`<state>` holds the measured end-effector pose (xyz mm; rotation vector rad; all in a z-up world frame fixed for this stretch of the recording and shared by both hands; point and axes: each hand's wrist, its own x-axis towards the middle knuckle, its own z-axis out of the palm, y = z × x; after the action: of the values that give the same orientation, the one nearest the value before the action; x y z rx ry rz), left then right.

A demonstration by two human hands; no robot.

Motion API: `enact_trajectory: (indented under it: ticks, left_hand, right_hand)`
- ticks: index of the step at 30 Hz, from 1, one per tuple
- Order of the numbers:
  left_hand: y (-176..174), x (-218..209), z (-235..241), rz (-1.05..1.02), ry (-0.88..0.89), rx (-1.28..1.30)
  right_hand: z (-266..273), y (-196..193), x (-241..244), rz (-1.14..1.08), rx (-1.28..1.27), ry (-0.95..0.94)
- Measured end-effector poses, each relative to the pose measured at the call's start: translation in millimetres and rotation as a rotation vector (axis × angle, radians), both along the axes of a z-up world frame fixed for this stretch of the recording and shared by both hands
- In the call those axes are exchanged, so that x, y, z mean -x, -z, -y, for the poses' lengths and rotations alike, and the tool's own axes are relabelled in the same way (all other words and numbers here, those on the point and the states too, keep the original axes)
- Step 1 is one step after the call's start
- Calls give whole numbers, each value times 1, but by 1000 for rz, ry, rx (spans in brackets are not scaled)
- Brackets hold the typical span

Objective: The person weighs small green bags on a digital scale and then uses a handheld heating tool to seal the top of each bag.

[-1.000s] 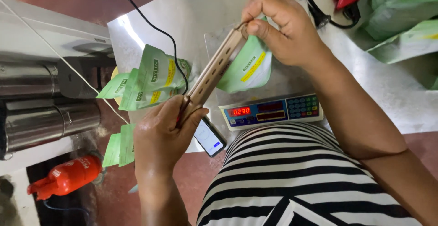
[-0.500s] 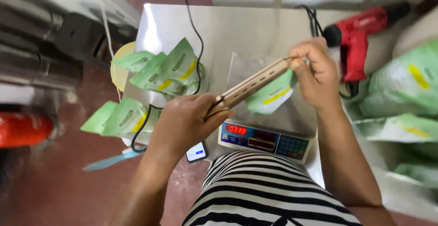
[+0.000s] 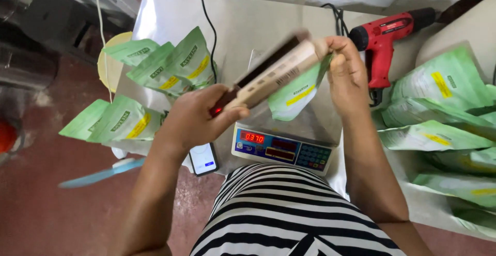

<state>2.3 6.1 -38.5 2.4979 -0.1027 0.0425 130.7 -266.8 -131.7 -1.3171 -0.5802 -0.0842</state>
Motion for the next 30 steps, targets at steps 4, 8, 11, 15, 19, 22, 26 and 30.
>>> enact_trajectory:
  ticks: [4, 8, 11, 15, 19, 22, 26, 30]
  left_hand:
    - [2, 14, -10, -26, -162, 242]
    - [21, 29, -31, -17, -201, 378]
    - [32, 36, -36, -55, -258, 548]
    - [60, 40, -41, -60, -318, 702]
    - [71, 33, -46, -85, -296, 697]
    - [69, 23, -49, -108, -242, 602]
    - [66, 18, -50, -95, -224, 638]
    - [68, 14, -55, -95, -218, 695]
  right_hand:
    - [-5, 4, 5, -70, -57, 21]
    - [0, 0, 10, -13, 7, 82]
    - [2, -10, 12, 115, 131, 119]
    - [0, -24, 18, 290, 274, 181]
    - [-5, -44, 32, 382, 469, 277]
    - [-8, -52, 35, 419, 562, 280]
    - [-16, -58, 39, 471, 606, 269]
    - [-19, -57, 40, 488, 588, 303]
